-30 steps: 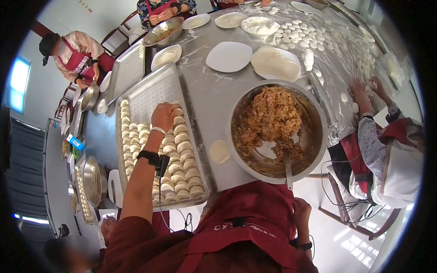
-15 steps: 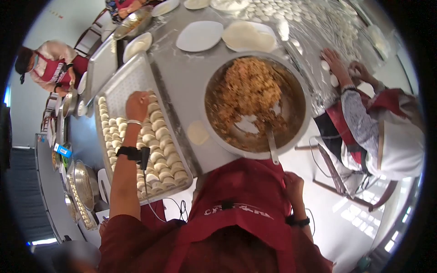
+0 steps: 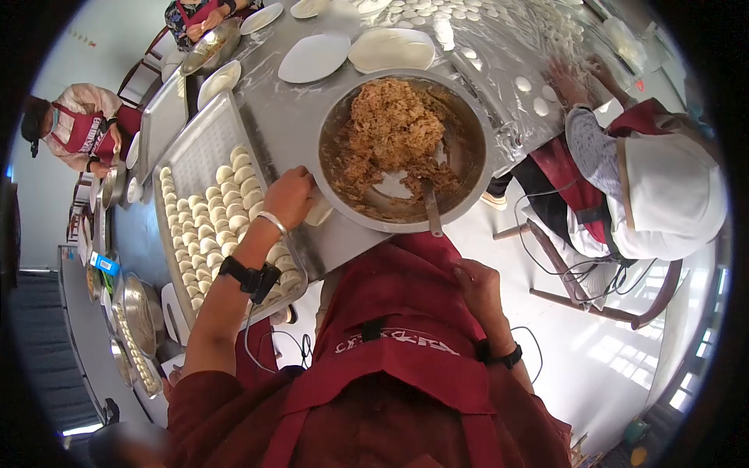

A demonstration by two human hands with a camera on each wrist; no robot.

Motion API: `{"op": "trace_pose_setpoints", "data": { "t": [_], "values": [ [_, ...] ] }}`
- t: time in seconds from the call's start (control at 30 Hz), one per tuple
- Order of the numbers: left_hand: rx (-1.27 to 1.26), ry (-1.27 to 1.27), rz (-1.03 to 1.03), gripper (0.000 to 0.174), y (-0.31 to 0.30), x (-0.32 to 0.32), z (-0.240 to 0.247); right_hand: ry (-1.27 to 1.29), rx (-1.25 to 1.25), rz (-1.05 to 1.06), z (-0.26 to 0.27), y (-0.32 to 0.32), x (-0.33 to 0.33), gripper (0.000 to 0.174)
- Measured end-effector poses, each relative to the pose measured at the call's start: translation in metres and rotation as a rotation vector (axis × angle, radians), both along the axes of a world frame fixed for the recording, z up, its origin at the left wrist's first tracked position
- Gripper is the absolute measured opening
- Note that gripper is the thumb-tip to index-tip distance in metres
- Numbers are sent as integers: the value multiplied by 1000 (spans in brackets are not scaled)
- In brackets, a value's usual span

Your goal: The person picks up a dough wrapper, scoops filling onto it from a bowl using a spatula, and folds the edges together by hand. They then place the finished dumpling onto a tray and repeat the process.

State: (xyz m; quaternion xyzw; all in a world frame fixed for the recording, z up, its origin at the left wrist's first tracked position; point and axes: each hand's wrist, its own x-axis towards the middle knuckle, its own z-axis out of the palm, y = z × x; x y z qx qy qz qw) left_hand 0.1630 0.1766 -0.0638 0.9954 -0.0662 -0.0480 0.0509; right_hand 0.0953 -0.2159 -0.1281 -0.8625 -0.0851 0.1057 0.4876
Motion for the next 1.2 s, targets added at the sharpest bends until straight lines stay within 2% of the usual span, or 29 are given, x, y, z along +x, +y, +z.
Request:
{"op": "trace_pose_setpoints", "data": {
  "t": [0.13, 0.2, 0.27, 0.33, 0.47, 0.57, 0.67, 0.77, 0.87, 0.97, 1.0, 1.1, 1.2],
  "values": [
    [26, 32, 65, 22, -7, 4, -4, 55, 21, -35, 9, -7, -8, 17],
    [-30, 191, 215, 25, -11, 11, -2, 86, 19, -30, 13, -8, -9, 17],
    [9, 218, 247, 28, -7, 16, -14, 94, 44, 1, 17, -5, -7, 17],
    [29, 245, 243, 27, -13, 16, -2, 92, 103, 37, 22, 0, -5, 17],
    [15, 80, 192, 19, -22, 3, 1, 128, 220, 131, 35, 16, 2, 19],
    [-3, 18, 250, 18, -28, -2, -5, 141, 299, 209, 41, 32, 5, 19],
    [-53, 125, 338, 20, -30, -4, 4, 157, 333, 282, 45, 48, 7, 18],
    [88, 2, 262, 22, -25, -9, -15, 202, 340, 333, 48, 57, 2, 18],
    [51, -12, 244, 20, -38, -25, 5, 253, 308, 362, 58, 66, 2, 21],
    [-37, -29, 194, 13, -60, -48, 29, 317, 327, 310, 64, 73, 0, 29],
    [-139, -35, 172, 12, -66, -56, 33, 341, 343, 281, 64, 75, -2, 32],
    [-488, -13, 143, 13, -82, -82, 40, 407, 602, 185, 52, 85, -8, 36],
    [-850, 54, 180, 17, -96, -103, 42, 479, 728, 294, 67, 92, -7, 33]
  ]
}}
